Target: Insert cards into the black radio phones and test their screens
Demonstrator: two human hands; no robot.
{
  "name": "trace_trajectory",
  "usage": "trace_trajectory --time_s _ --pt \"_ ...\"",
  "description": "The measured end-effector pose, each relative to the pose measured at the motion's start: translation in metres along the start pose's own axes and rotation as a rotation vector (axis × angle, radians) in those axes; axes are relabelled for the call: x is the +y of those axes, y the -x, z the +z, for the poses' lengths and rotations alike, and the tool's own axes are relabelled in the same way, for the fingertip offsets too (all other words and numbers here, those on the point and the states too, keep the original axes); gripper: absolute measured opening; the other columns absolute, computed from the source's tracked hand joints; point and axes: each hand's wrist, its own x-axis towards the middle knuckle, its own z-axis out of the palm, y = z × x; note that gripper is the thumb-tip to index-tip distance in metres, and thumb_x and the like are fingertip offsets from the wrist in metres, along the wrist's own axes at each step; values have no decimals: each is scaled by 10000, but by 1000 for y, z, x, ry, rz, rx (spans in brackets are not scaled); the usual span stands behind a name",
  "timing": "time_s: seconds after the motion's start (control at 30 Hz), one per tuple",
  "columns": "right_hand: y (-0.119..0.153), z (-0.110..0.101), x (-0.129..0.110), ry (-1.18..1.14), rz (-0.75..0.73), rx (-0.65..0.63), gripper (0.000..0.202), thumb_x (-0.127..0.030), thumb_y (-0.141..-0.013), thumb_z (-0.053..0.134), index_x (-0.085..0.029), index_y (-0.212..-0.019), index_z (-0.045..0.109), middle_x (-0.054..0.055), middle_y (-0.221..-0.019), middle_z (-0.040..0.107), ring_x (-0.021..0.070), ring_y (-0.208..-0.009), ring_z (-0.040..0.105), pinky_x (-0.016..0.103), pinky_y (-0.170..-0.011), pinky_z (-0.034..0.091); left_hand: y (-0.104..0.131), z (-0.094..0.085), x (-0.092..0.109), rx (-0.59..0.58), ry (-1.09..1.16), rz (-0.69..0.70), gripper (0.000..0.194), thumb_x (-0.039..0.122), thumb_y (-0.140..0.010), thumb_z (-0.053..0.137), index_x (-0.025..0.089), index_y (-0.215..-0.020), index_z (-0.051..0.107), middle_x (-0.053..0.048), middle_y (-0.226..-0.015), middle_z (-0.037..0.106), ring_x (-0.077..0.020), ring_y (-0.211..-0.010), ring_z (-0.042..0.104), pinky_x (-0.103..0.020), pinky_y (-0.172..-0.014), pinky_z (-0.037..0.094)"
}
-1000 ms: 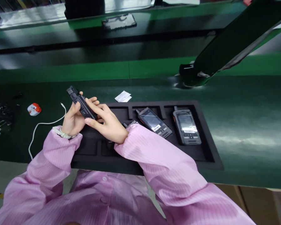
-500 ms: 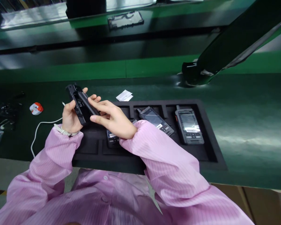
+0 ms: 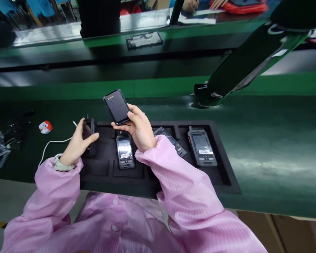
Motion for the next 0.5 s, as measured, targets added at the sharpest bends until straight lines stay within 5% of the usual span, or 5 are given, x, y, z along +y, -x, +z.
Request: trace_trajectory --time_s 0.07,0.17,0.27,0.5 --pt "2 2 -1 -20 -22 -14 362 -437 -868 664 -235 -1158 591 -2 -985 743 186 -826 782 383 -807 676 10 5 -1 0 -250 -8 1046 483 -775 790 154 -1619 266 -240 -1652 371 -388 -1570 335 -519 -1288 273" --pt "5 5 -3 -43 -49 -42 357 -436 -861 690 -237 -1143 597 -8 -982 749 173 -780 777 366 -781 674 25 22 3 -109 -557 -71 1065 385 -843 685 65 -1659 80 -313 -1581 411 -460 -1459 475 -586 -1189 387" --pt "7 5 -2 -35 -53 -68 358 -438 -868 693 -245 -1154 598 1 -1006 755 178 -768 774 389 -776 677 37 39 5 -145 -793 -93 971 326 -882 613 23 -1648 99 -293 -1416 532 -443 -1261 618 -563 -1064 484" --pt "12 1 11 -30 -26 -21 337 -423 -836 751 -259 -1118 667 1 -990 760 196 -728 790 349 -669 673 55 53 5 -21 -989 -50 902 397 -945 605 -15 -1628 183 -255 -1248 621 -393 -1179 594 -506 -967 539"
